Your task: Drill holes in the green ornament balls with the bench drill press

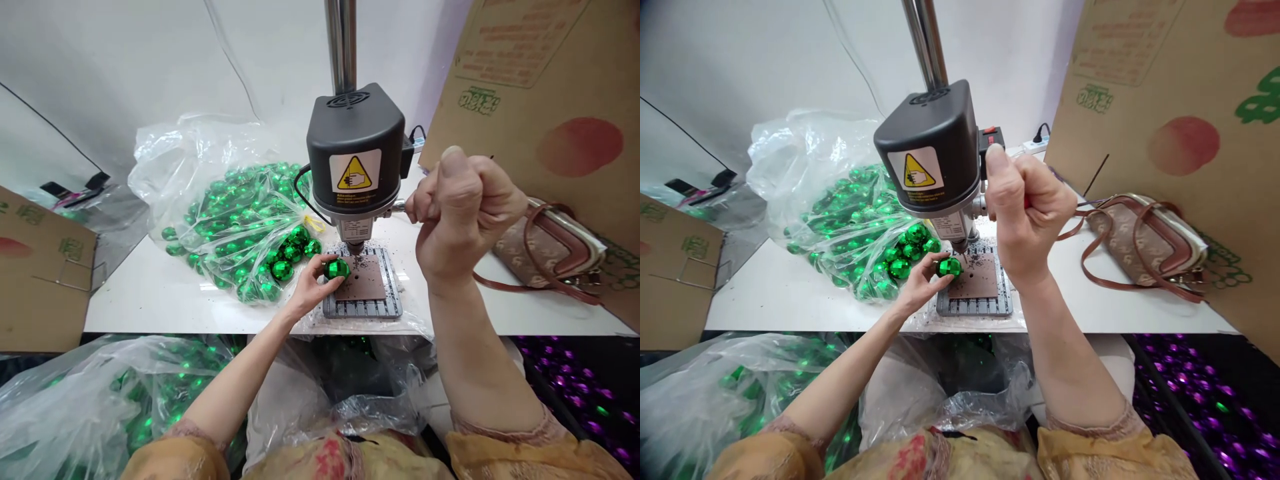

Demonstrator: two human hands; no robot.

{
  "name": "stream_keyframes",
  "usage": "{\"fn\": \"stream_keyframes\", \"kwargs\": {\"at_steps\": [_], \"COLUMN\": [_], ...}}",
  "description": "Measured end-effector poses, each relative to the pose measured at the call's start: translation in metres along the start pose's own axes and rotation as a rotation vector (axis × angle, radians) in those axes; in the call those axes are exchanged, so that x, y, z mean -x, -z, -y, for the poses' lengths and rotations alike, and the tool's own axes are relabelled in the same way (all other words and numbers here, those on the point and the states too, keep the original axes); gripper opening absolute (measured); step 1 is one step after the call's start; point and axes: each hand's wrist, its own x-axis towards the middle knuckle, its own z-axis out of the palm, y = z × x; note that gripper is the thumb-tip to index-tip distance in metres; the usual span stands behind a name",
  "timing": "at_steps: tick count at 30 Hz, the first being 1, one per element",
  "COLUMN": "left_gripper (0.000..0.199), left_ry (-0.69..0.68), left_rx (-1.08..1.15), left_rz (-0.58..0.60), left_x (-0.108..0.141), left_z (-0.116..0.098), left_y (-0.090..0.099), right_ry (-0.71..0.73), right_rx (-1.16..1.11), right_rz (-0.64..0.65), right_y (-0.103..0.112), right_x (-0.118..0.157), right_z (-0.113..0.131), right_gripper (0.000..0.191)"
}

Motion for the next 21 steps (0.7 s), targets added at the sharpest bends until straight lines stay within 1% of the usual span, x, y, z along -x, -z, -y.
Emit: {"fn": "stream_keyframes", "kwargs": {"at_steps": [2, 4, 8, 10, 14, 17, 21], "left_gripper": [0.053, 0.056, 0.053, 0.052, 0.051, 0.048, 0.047], "left_ry": [0.004, 0.007, 0.005, -0.021, -0.119, -0.15, -0.124], "left_rx": [-0.004, 0.001, -0.034, -0.086, -0.188, -0.242, -0.247], "left_rz": [0.03, 0.025, 0.022, 0.032, 0.054, 0.025, -0.014], "left_x": [-0.001, -0.002, -0.008, -0.011, -0.017, -0.02, -0.02], "left_z": [0.0, 0.001, 0.007, 0.009, 0.007, 0.003, 0.001], "left_y": [-0.003, -0.007, -0.013, -0.014, -0.016, -0.02, -0.029], "right_ry": [-0.001, 0.003, 0.006, 0.008, 0.008, 0.019, 0.028], "right_rx": [0.009, 0.007, 0.004, 0.021, 0.087, 0.137, 0.147], "right_rz": [-0.004, 0.001, 0.008, 0.018, 0.045, 0.058, 0.056], "right_y": [0.0, 0.0, 0.001, 0.002, 0.003, 0.003, 0.002], "right_x": [0.0, 0.0, 0.0, 0.0, 0.001, 0.002, 0.002], "right_z": [0.0, -0.001, -0.002, -0.002, -0.001, -0.001, -0.002], "right_gripper": [0.047, 0.047, 0.046, 0.046, 0.047, 0.047, 0.047]}}
